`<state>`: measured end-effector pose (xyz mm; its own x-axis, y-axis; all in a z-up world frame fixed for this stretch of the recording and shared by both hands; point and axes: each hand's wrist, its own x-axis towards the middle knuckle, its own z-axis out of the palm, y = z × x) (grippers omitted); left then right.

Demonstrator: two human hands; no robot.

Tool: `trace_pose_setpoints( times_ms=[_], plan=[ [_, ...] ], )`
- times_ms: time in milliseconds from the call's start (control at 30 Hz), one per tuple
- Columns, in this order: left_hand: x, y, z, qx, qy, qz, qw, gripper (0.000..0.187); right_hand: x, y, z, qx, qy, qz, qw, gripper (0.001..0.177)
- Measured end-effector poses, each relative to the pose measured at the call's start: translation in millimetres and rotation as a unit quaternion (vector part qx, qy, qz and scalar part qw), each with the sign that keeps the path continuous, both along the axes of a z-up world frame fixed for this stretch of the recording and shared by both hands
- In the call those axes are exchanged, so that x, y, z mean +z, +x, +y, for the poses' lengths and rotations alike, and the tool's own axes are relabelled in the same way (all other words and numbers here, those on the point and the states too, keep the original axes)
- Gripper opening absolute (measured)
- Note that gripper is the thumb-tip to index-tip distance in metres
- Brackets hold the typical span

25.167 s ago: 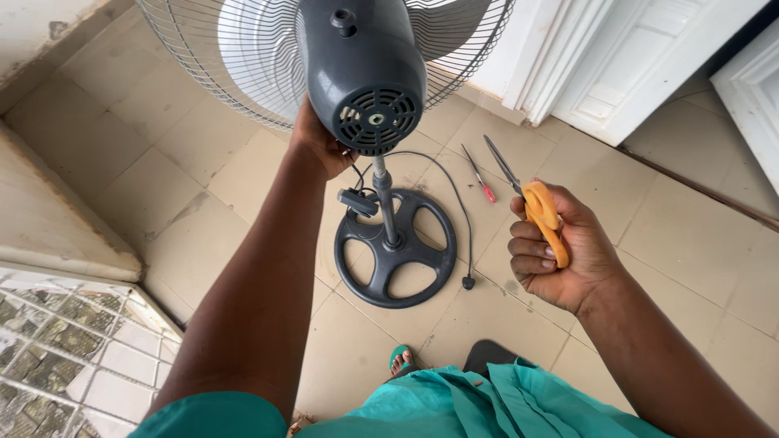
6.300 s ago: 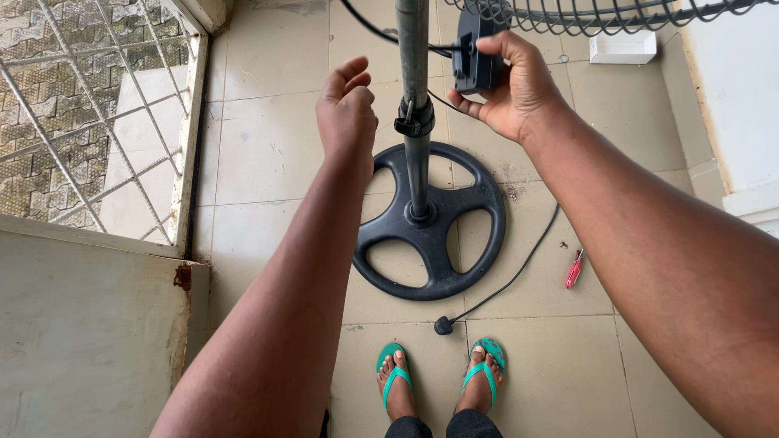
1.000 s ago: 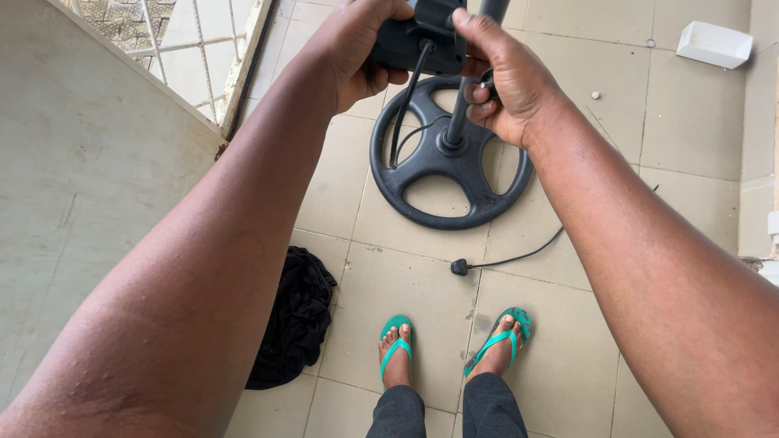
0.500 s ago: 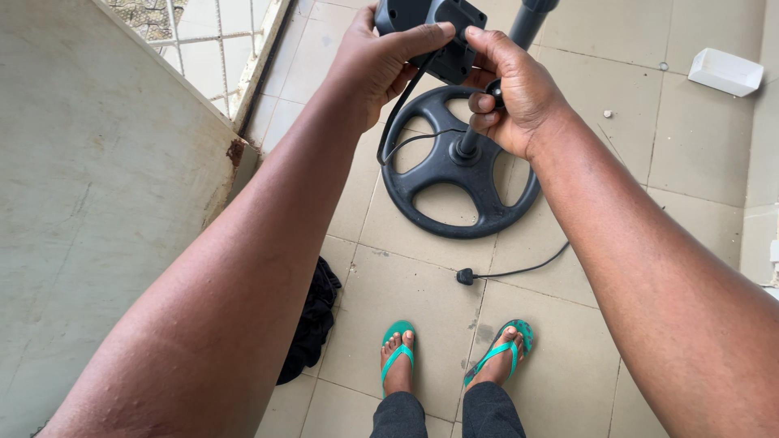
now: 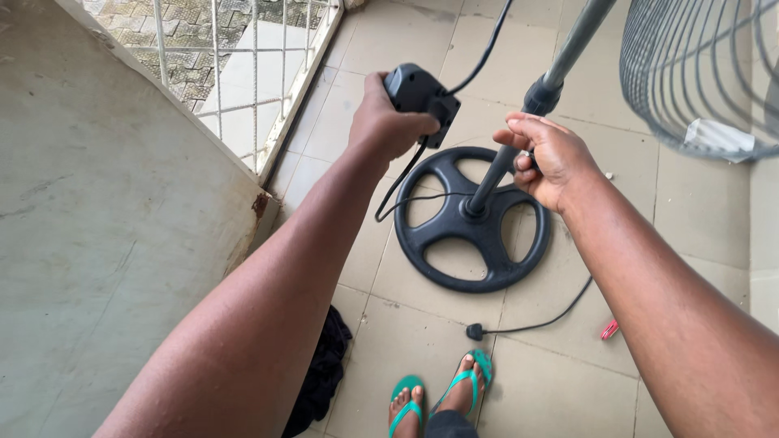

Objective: The person uses orange-handled scissors to pry and adjust the rear motor housing of a standing fan, then removes the speed control unit from the fan pole and reattaches it. The person handles the fan head, motor housing, and control unit throughout.

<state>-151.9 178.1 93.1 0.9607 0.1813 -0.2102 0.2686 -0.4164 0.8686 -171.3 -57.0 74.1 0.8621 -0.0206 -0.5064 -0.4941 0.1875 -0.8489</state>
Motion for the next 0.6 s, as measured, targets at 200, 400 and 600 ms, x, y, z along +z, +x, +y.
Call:
trace_pose_setpoints(
  times_ms=[200, 400, 600],
  plan=[
    [-4, 16, -15, 0.016, 0.071, 0.028, 0.997, 0.097, -9, 22, -29, -0.009, -0.045, -0.004, 0.999, 0.028],
    [-3, 39, -29, 0.013, 0.126, 0.02, 0.992, 0.088, -16, 51, -44, -0.096, -0.053, -0.011, 0.994, 0.017],
    [-9, 67, -33, -0.005, 0.164, -0.013, 0.986, 0.082, -51, 82, -72, -0.166, -0.039, -0.018, 0.985, 0.023]
  ],
)
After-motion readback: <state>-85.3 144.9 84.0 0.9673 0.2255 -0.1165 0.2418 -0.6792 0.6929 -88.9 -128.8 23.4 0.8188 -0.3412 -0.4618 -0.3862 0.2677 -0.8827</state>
